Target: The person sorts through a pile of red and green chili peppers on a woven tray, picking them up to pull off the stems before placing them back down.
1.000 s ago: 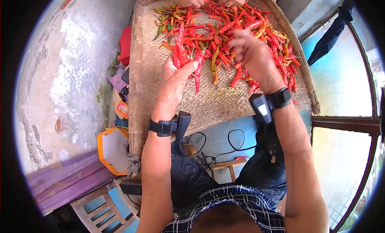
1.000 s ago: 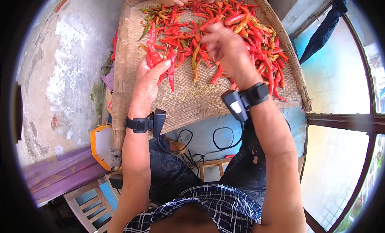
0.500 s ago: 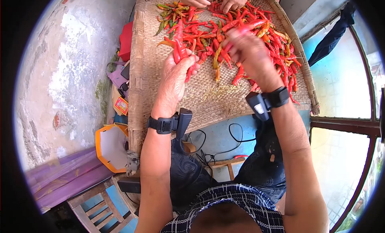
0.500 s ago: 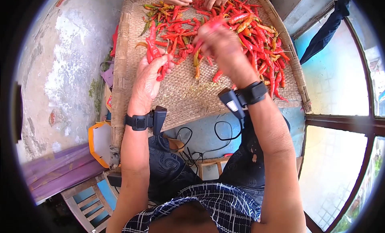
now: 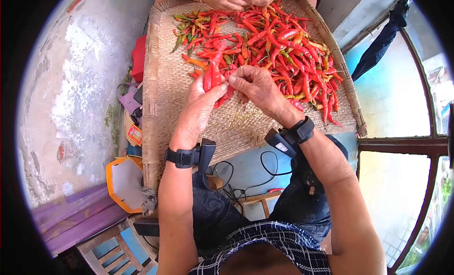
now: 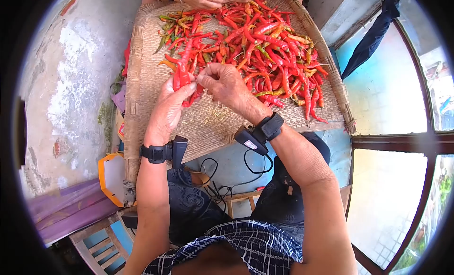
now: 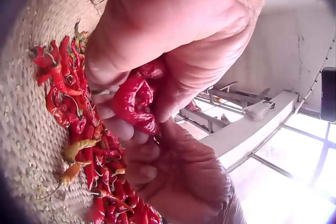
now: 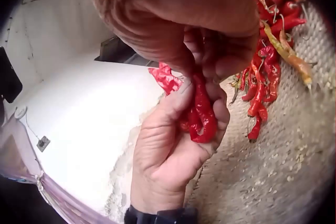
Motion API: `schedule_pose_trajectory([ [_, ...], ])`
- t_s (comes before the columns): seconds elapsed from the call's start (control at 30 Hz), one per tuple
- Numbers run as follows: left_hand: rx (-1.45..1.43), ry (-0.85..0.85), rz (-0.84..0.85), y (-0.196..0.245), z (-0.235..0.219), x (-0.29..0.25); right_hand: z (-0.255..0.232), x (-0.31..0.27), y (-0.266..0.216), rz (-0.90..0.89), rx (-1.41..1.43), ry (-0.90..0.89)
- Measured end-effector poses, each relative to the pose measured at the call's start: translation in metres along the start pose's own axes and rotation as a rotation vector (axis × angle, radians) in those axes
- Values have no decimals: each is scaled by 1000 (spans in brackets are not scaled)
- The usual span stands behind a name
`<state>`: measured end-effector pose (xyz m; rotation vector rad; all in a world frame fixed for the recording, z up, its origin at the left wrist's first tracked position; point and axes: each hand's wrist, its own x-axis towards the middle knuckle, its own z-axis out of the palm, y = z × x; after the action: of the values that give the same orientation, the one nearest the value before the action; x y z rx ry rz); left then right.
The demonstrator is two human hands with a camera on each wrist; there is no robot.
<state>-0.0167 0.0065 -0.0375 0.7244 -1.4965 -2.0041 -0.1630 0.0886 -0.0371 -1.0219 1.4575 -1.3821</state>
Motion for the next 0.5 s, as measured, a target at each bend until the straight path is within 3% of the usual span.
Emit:
schedule_pose_trajectory([
  [0.1,-70,93,-2,-2,-6,3,-19,4,-6,-141,9,105],
  [0.13,-69,98,-5,-2,-7,3,-33,5,-10,-102,89,150],
  [0.17,-78,123,-8,-1,-7,2,-42,8,-13,-137,221,282],
  [0.2,-88,149,-10,0,-7,2,-57,15,-15,-143,578,292],
  [0.27,-98,156,-5,1,-4,1,-75,13,-16,-126,964,443],
  [0.3,-100,147,-20,1,-4,2,-75,13,-10,-124,963,441],
  [0.4,-104,128,-33,0,-5,2,-52,4,-2,19,183,208],
  [0.47,-103,120,-33,0,-6,1,-31,2,5,-199,-687,-38],
  [0.5,-102,129,-33,1,-6,1,-24,3,20,-259,-829,-26],
])
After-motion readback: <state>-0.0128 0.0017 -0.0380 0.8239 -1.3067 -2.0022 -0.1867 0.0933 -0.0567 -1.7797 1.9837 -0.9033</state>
